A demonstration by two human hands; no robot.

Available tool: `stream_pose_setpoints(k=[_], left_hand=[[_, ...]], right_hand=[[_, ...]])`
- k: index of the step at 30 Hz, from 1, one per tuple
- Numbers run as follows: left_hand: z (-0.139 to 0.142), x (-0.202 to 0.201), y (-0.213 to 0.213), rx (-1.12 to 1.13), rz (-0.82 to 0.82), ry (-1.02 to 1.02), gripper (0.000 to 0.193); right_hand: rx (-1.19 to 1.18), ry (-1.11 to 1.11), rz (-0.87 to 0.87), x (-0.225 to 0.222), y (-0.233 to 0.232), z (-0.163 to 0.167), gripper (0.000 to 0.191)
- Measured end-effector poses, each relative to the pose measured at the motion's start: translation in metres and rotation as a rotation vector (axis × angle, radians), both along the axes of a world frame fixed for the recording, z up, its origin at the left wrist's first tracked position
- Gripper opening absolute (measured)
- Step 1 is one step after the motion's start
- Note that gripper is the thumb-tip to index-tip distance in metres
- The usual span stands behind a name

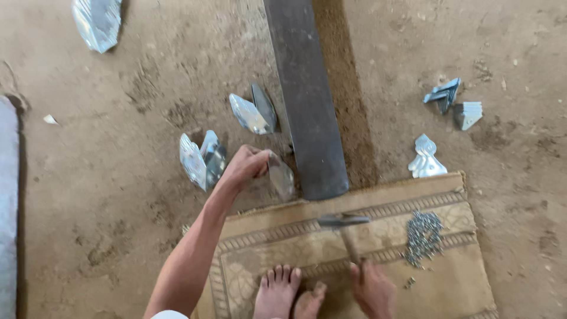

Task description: The person picks up galvanized metal bracket pieces one at a time, holds a nail against a piece on a heavy steel bar, and hammers the nail in by hand. Finished pieces are set aside on the ground as more pieces are worked.

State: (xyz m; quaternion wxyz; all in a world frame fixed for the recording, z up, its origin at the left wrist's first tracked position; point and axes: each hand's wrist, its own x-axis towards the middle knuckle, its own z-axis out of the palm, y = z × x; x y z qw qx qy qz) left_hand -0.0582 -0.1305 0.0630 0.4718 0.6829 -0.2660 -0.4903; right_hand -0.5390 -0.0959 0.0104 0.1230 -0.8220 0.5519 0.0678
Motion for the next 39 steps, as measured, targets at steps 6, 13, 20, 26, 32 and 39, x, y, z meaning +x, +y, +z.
stream_pose_setpoints(k=[6,13,20,26,32,39], left_hand=[[-0.001,0.033,-0.056,0.195,0.499,-0.928,0.044],[-0.002,0.01,0.036,-0.045,0.407,-1.288,0.065],[-0.013,0.014,0.14,-0.055,0.236,-1.183,0.048],[0.007,0.025,0.133,-0.542,0.743,-0.232,0.025],[0.056,-0.008,0.05,-0.416,0.501,0.939,0.064],[0.053,-0.072,0.004,-0.31,0.144,0.779,0.054]], right_hand=[[-0.386,-0.205,-0.279,-0.028,-0.088,-0.002,0.036],[-0.172,-0.009,-0.377,-0.053,-0.101,-0.013,0.021],[-0.23,-0.106,-0.416,-0.086,-0.084,-0.037,0.032],[-0.357,-0.193,-0.327,-0.105,-0.07,-0.025,0.015],[-0.388,-0.447,-0.381,0.001,-0.049,0.036,0.015],[-0.382,-0.831,0.162,0.189,-0.074,0.065,0.013]])
